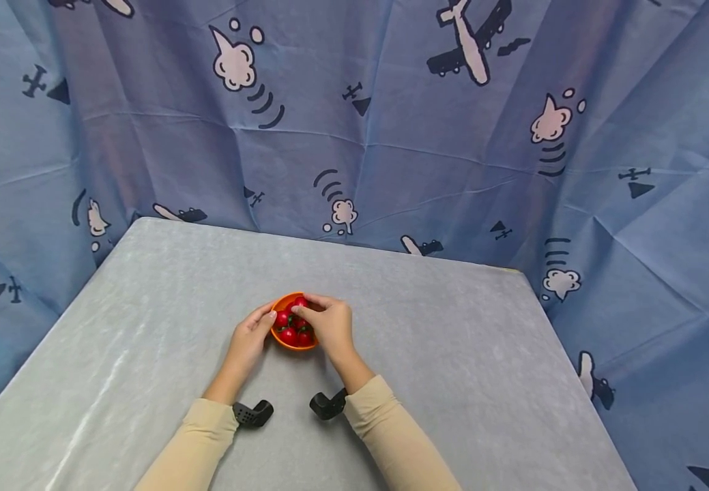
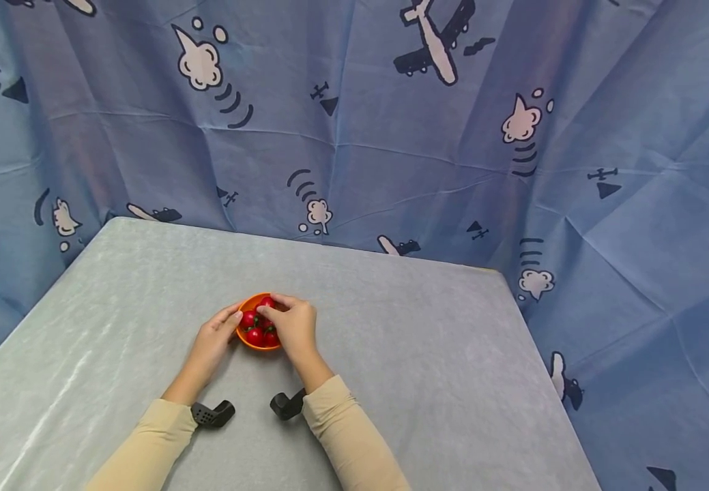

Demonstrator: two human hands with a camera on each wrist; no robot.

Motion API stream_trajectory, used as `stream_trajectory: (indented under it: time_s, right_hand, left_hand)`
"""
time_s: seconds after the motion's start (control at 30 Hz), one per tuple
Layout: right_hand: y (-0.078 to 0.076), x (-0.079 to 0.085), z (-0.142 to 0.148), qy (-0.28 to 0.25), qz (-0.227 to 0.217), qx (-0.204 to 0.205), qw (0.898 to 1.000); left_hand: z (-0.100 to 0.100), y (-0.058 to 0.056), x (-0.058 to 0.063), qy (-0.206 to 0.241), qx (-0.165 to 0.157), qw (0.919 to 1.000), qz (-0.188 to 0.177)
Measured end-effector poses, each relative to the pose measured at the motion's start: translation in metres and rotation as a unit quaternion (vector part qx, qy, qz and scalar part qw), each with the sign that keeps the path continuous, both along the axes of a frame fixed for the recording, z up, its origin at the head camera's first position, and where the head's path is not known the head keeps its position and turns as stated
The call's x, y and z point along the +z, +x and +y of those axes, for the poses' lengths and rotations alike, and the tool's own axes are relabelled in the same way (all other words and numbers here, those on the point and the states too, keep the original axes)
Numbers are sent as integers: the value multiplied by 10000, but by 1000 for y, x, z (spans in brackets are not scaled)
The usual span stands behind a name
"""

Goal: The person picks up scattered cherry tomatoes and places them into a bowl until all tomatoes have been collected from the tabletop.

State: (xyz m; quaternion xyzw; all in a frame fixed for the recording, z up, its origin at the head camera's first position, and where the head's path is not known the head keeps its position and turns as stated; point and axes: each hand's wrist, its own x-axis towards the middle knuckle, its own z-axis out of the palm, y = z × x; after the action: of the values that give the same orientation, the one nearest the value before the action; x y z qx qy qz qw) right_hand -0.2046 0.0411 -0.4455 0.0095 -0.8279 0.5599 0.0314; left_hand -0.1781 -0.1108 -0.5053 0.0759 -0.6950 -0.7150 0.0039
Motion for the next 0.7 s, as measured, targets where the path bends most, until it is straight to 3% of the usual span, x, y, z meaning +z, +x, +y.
stream_trajectory:
  time_s: [0.23, 0.4, 0.53, 0.7]
  right_hand:
    - [4, -1, 0, 94, -54, 2, 9999]
    - [4, 4, 14, -174, 257, -252, 9992]
    - [2, 8, 42, -345, 556, -655, 9957]
    - [0, 8, 92, -471, 523, -1014, 9924]
  left_hand:
    - [2, 3, -1, -25, 50, 9998, 186]
    - [2, 3, -3, 1, 109, 9985, 529]
    - [0, 0, -4, 12, 13, 9998, 212]
    - [-8, 0, -2, 183, -115, 9994, -255]
